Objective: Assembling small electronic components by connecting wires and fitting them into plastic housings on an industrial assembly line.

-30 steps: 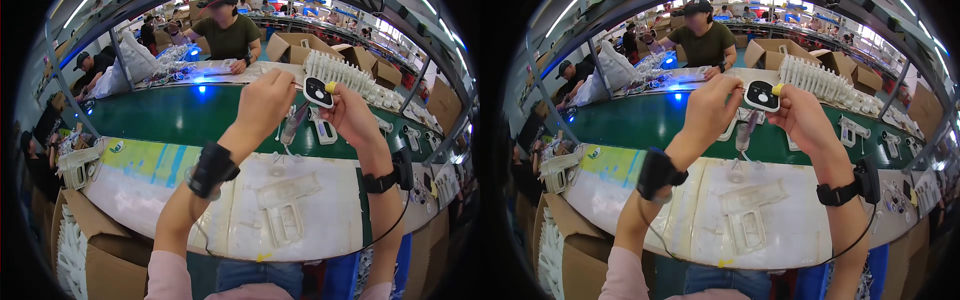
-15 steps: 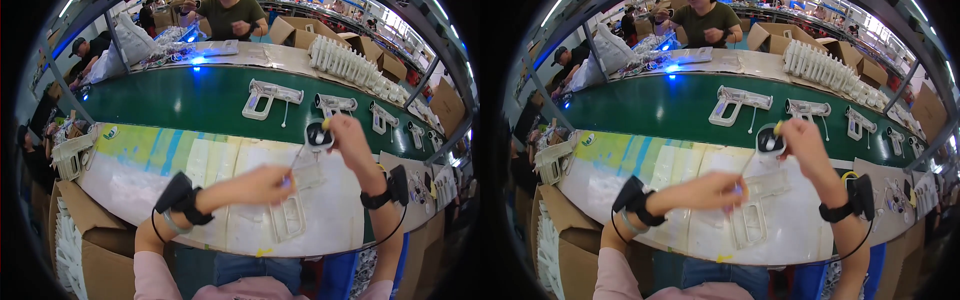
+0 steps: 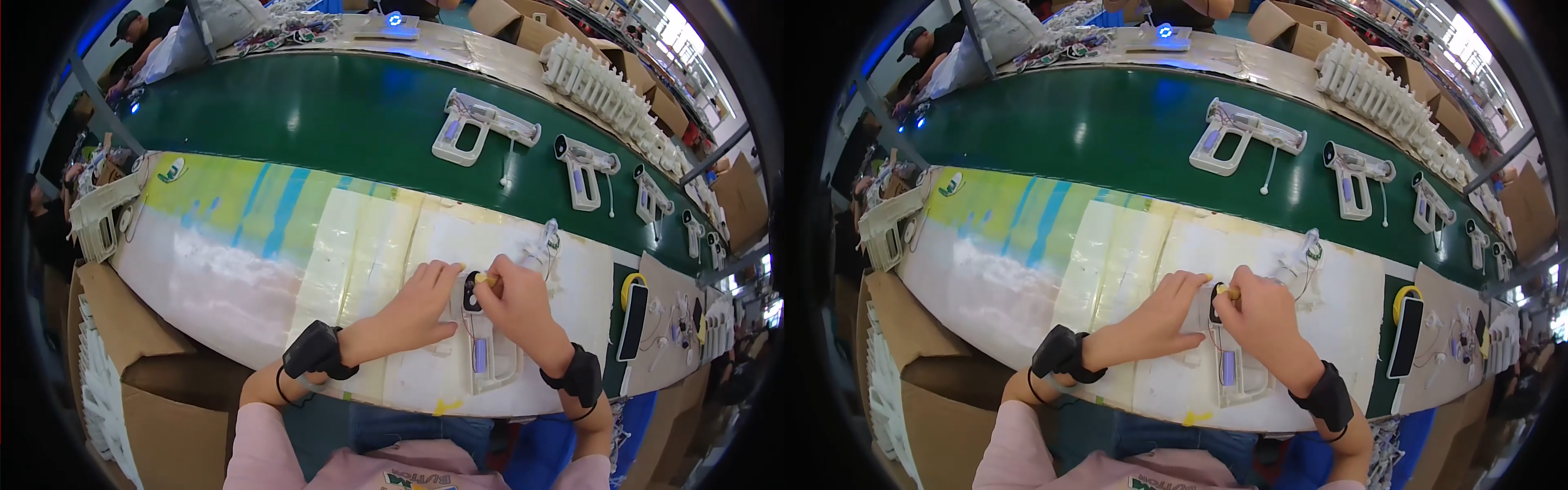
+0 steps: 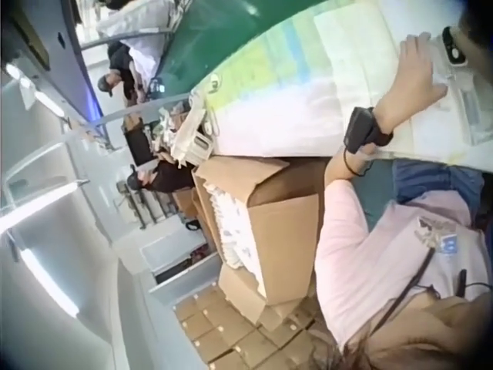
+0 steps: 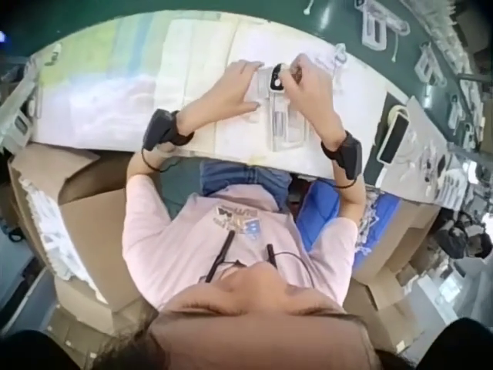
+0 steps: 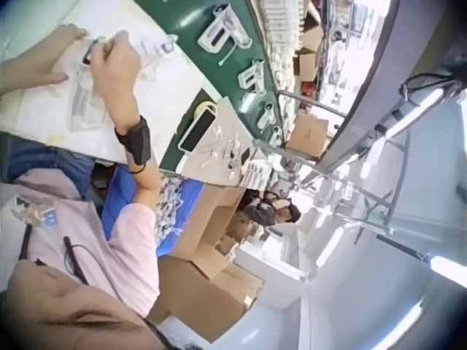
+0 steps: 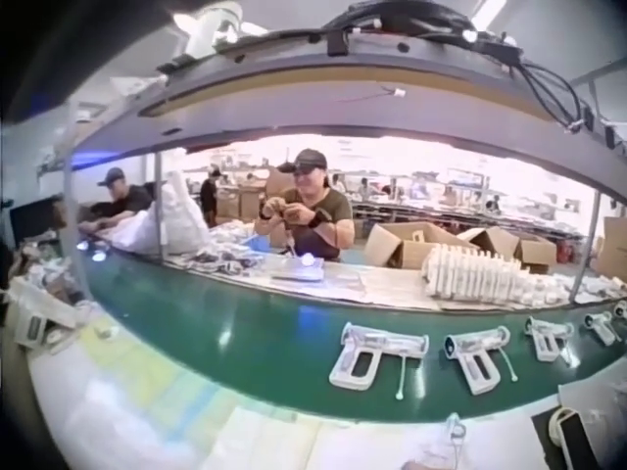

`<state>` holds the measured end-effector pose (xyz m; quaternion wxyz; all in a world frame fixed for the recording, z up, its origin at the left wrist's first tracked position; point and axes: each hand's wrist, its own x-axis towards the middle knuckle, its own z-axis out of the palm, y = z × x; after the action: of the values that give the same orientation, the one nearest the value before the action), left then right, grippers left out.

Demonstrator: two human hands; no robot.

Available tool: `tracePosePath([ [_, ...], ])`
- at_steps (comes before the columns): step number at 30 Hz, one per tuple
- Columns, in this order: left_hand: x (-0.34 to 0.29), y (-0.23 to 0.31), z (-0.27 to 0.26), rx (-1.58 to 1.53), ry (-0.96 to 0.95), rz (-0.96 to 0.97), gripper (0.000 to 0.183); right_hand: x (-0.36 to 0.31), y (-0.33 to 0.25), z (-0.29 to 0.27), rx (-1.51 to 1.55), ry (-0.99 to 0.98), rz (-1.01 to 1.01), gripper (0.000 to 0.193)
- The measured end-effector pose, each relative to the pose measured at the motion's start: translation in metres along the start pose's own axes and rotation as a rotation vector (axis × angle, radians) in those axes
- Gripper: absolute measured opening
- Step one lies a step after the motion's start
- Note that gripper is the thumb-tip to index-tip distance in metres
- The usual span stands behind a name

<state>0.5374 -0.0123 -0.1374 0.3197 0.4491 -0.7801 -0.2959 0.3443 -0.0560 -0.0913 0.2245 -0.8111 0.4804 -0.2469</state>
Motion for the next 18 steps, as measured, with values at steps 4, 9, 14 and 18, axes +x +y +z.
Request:
tracePosePath([
  [4, -0.005, -0.016, 0.003, -0.046, -0.002, 0.041, 0.074, 0.006, -0.004, 0.004, -0.069, -0.055, -0.028, 0.016],
  [9, -0.007, 0.005, -0.006, -0.153, 0.139, -0.013, 0.045, 0.016, -0.001, -0.017, 0.153, -0.225, 0.251, 0.016],
  [14, -0.015, 0.013, 0.013, -0.042, 0.099, 0.132, 0.02, 0.026, 0.009, -0.038, 0.521, -0.32, 0.536, 0.016],
  [18, -0.019, 0.03, 0.03, 0.257, 0.118, 0.304, 0.028, 0.018, 0.016, -0.048, 0.501, -0.277, 0.547, 0.015],
])
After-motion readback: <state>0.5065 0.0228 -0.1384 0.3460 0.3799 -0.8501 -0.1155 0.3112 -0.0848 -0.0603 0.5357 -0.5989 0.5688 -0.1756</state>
